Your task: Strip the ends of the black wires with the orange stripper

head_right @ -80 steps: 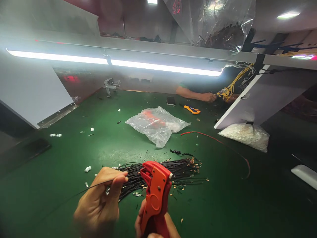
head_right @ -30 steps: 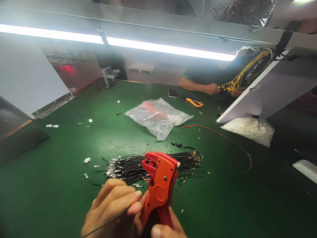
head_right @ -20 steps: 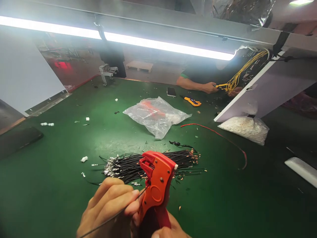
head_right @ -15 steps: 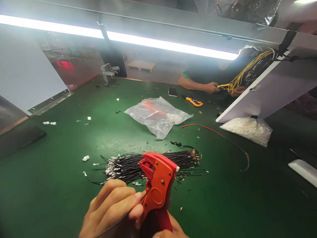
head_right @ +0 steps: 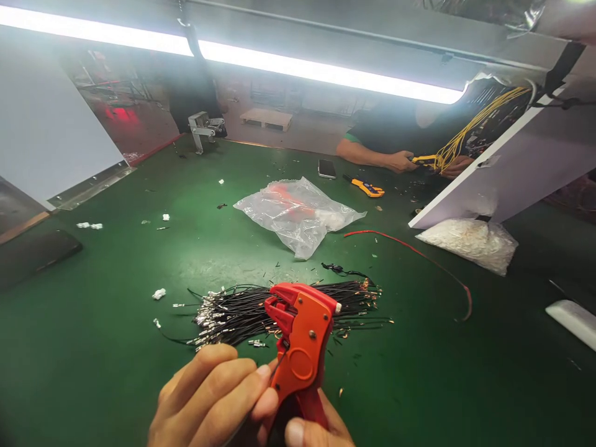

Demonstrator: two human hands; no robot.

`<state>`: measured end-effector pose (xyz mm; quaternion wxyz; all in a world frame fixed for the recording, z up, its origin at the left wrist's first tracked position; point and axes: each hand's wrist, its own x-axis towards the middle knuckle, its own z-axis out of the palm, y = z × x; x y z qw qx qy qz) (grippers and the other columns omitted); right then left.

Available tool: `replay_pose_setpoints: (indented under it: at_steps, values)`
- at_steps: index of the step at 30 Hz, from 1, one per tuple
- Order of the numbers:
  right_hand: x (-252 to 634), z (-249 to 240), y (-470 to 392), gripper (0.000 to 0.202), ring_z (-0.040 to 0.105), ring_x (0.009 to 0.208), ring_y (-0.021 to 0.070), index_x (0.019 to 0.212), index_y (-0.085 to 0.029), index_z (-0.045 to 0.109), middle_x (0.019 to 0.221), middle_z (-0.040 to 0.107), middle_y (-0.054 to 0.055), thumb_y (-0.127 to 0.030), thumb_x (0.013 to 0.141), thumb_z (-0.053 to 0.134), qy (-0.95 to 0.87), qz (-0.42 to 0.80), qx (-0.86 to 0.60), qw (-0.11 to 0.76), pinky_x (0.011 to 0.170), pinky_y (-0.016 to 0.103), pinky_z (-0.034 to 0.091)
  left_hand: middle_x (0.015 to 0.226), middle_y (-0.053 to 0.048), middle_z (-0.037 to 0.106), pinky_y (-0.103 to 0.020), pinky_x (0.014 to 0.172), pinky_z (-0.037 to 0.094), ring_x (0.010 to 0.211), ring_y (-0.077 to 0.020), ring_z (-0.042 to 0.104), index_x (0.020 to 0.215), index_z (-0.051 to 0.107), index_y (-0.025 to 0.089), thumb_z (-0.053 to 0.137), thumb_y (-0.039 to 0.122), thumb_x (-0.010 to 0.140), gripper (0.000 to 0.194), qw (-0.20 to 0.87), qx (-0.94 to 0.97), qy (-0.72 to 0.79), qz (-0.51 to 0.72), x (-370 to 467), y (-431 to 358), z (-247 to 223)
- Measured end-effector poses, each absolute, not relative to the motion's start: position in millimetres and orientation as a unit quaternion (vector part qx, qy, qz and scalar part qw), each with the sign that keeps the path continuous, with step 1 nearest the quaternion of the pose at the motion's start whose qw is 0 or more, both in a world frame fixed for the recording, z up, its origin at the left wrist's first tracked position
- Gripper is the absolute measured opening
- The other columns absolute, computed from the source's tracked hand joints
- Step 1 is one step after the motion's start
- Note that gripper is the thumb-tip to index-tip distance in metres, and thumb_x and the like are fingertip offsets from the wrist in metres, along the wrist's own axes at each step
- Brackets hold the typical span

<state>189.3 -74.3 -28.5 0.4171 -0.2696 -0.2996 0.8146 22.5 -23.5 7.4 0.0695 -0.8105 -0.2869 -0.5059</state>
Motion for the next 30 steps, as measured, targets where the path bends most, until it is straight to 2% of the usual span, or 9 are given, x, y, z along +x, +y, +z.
replay_pose_setpoints:
  at_steps: [4,6,9,12,14,15,18,22,30]
  values:
    - [183,-33,-75,0.043,0.059,0.087,0.027,0.095,-0.022,0.067,0.088,0.059,0.008,-0.057,0.07,0.074,-0.292,0.785,-0.308,0.451,0.09,0.044,0.049,0.057,0.0,0.069,-0.028,0.048,0.053,0.048,-0.0124,0.061,0.092,0.06,0.011,0.064,0.012,0.09,0.004,0.071,-0.813,-0.292,-0.499,24,-23,4]
    - [183,-33,-74,0.044,0.057,0.081,0.0259,0.092,-0.023,0.067,0.084,0.059,0.007,-0.061,0.07,0.073,-0.301,0.778,-0.317,0.451,0.088,0.046,0.049,0.057,-0.001,0.069,-0.027,0.049,0.052,0.049,-0.0129,0.061,0.092,0.06,0.011,0.063,0.012,0.09,0.004,0.067,-0.818,-0.29,-0.492,23,-23,6]
    - [184,-35,-72,0.048,0.054,0.066,0.0214,0.09,-0.023,0.067,0.069,0.059,0.005,-0.068,0.074,0.069,-0.313,0.779,-0.33,0.431,0.074,0.041,0.05,0.059,-0.003,0.07,-0.027,0.05,0.053,0.054,-0.0142,0.064,0.094,0.061,0.01,0.058,0.014,0.094,0.004,0.045,-0.832,-0.287,-0.473,20,-23,10]
    - [185,-37,-72,0.052,0.049,0.054,0.0178,0.088,-0.021,0.065,0.058,0.056,0.002,-0.072,0.076,0.065,-0.324,0.767,-0.347,0.431,0.061,0.036,0.045,0.06,-0.003,0.069,-0.026,0.048,0.05,0.052,-0.0134,0.061,0.095,0.061,0.012,0.054,0.015,0.096,0.008,0.028,-0.833,-0.286,-0.472,23,-21,7]
    - [185,-38,-72,0.052,0.046,0.05,0.0166,0.083,-0.021,0.062,0.054,0.053,0.001,-0.072,0.076,0.065,-0.328,0.756,-0.352,0.444,0.058,0.035,0.042,0.058,-0.002,0.067,-0.025,0.046,0.046,0.051,-0.0125,0.056,0.093,0.061,0.014,0.054,0.016,0.096,0.008,0.013,-0.818,-0.294,-0.494,28,-18,0]
    - [184,-38,-72,0.051,0.045,0.049,0.016,0.081,-0.021,0.06,0.053,0.052,0.0,-0.071,0.077,0.065,-0.329,0.753,-0.354,0.447,0.057,0.035,0.041,0.054,0.0,0.063,-0.024,0.043,0.042,0.047,-0.0114,0.05,0.09,0.06,0.015,0.053,0.016,0.096,0.01,0.023,-0.785,-0.296,-0.544,30,-18,-4]
    - [184,-37,-72,0.048,0.043,0.047,0.014,0.08,-0.021,0.057,0.053,0.051,-0.002,-0.068,0.078,0.067,-0.328,0.751,-0.355,0.45,0.054,0.032,0.037,0.056,-0.001,0.062,-0.023,0.043,0.039,0.05,-0.0115,0.047,0.093,0.06,0.016,0.055,0.016,0.095,0.006,-0.033,-0.76,-0.308,-0.572,32,-16,-12]
    - [184,-32,-72,0.046,0.044,0.05,0.0111,0.079,-0.019,0.058,0.057,0.054,-0.002,-0.064,0.081,0.068,-0.317,0.749,-0.361,0.457,0.052,0.026,0.03,0.064,-0.001,0.063,-0.024,0.05,0.043,0.057,-0.0123,0.049,0.099,0.058,0.016,0.058,0.006,0.089,0.015,-0.138,-0.782,-0.312,-0.522,26,-16,-9]
    - [184,-35,-74,0.048,0.043,0.05,0.0084,0.077,-0.017,0.058,0.057,0.054,-0.003,-0.063,0.082,0.07,-0.3,0.743,-0.384,0.459,0.051,0.023,0.029,0.062,0.004,0.05,-0.025,0.053,0.038,0.055,-0.0113,0.045,0.079,0.052,0.021,0.053,0.001,0.088,0.021,-0.161,-0.764,-0.368,-0.505,25,-18,-6]
